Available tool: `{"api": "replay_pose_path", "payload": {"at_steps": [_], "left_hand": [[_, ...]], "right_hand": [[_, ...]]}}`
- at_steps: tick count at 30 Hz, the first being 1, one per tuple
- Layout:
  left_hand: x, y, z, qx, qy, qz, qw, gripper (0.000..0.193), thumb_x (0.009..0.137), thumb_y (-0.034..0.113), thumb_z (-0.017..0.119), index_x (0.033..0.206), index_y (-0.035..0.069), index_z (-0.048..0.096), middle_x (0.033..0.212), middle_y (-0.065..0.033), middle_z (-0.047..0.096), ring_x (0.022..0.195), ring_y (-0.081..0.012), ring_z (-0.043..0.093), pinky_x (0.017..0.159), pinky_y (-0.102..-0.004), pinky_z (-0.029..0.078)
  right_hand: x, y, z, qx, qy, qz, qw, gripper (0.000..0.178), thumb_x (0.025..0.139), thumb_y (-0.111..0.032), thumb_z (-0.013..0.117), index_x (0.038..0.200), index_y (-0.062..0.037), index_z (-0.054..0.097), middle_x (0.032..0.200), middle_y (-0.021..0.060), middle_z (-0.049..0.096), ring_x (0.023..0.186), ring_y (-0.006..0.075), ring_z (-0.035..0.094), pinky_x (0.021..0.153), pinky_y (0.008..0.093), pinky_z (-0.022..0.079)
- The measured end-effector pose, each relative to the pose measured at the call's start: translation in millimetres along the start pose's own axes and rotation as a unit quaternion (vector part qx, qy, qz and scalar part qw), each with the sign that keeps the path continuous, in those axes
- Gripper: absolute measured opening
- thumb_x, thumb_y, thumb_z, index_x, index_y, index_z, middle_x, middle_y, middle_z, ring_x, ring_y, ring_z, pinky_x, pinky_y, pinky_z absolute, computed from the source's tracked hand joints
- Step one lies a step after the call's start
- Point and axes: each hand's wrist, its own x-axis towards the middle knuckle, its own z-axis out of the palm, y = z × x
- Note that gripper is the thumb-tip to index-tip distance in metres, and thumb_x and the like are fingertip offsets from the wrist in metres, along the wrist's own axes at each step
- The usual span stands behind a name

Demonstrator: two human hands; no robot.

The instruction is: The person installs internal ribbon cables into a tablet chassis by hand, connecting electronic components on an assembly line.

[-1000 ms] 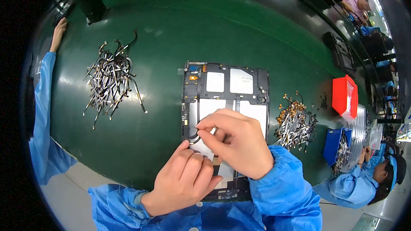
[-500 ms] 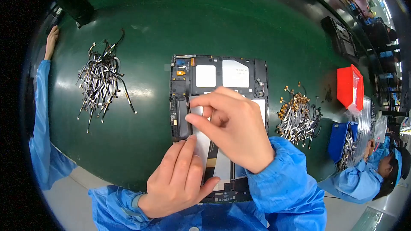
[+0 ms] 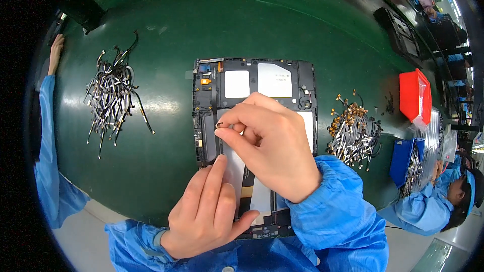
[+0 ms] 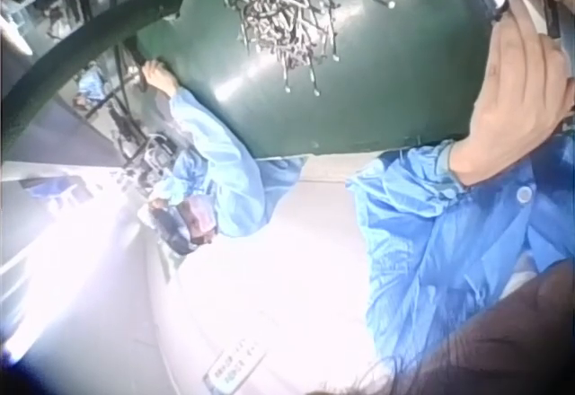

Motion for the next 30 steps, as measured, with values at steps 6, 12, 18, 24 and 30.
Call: {"api": "replay_pose_path", "payload": {"at_steps": [6,12,18,24,30], "left_hand": [[0.8,-0.2,-1.1,0.000,-0.006,-0.002,1.000,0.047,0.091,0.045,0.056,0.086,-0.001,0.061,0.114,-0.0231,0.064,0.098,-0.0309,0.063,0.082,-0.0318,0.053],[1.2,0.5,-0.1,-0.001,-0.006,-0.005,1.000,0.047,0.090,0.045,0.057,0.086,-0.002,0.061,0.114,-0.0233,0.063,0.098,-0.0314,0.063,0.082,-0.0322,0.054],[0.8,1.5,0.2,-0.006,-0.007,-0.009,1.000,0.048,0.090,0.045,0.057,0.085,-0.002,0.061,0.114,-0.0227,0.064,0.097,-0.0310,0.063,0.082,-0.0319,0.054],[1.1,1.2,-0.4,-0.001,-0.010,-0.008,1.000,0.048,0.090,0.046,0.056,0.084,-0.002,0.061,0.113,-0.0225,0.064,0.098,-0.0307,0.063,0.082,-0.0311,0.054],[2.1,0.6,-2.6,0.002,-0.012,-0.005,1.000,0.049,0.089,0.047,0.057,0.086,-0.002,0.062,0.113,-0.0225,0.064,0.099,-0.0311,0.063,0.083,-0.0308,0.053]], "right_hand": [[10.5,-6.9,-1.9,0.084,0.018,0.112,0.990,0.012,0.081,0.004,0.072,0.093,0.0037,0.069,0.083,0.0032,0.056,0.058,0.0022,0.054,0.047,0.0162,0.040],[10.6,1.2,4.3,0.049,0.041,0.031,0.997,0.010,0.081,0.003,0.072,0.091,0.0043,0.070,0.085,0.0041,0.057,0.057,0.0023,0.054,0.046,0.0162,0.039],[10.0,-0.7,5.9,0.015,0.056,0.012,0.998,0.010,0.080,0.003,0.073,0.089,0.0041,0.070,0.083,0.0039,0.058,0.056,0.0022,0.054,0.047,0.0170,0.039],[10.0,-0.6,7.4,-0.011,0.068,0.003,0.998,0.007,0.080,0.003,0.073,0.086,0.0032,0.070,0.080,0.0030,0.057,0.055,0.0021,0.053,0.047,0.0172,0.040],[12.8,-17.5,9.2,0.003,0.081,0.100,0.992,0.019,0.082,0.005,0.069,0.100,0.0003,0.065,0.080,0.0036,0.057,0.059,0.0034,0.057,0.048,0.0188,0.043]]}}
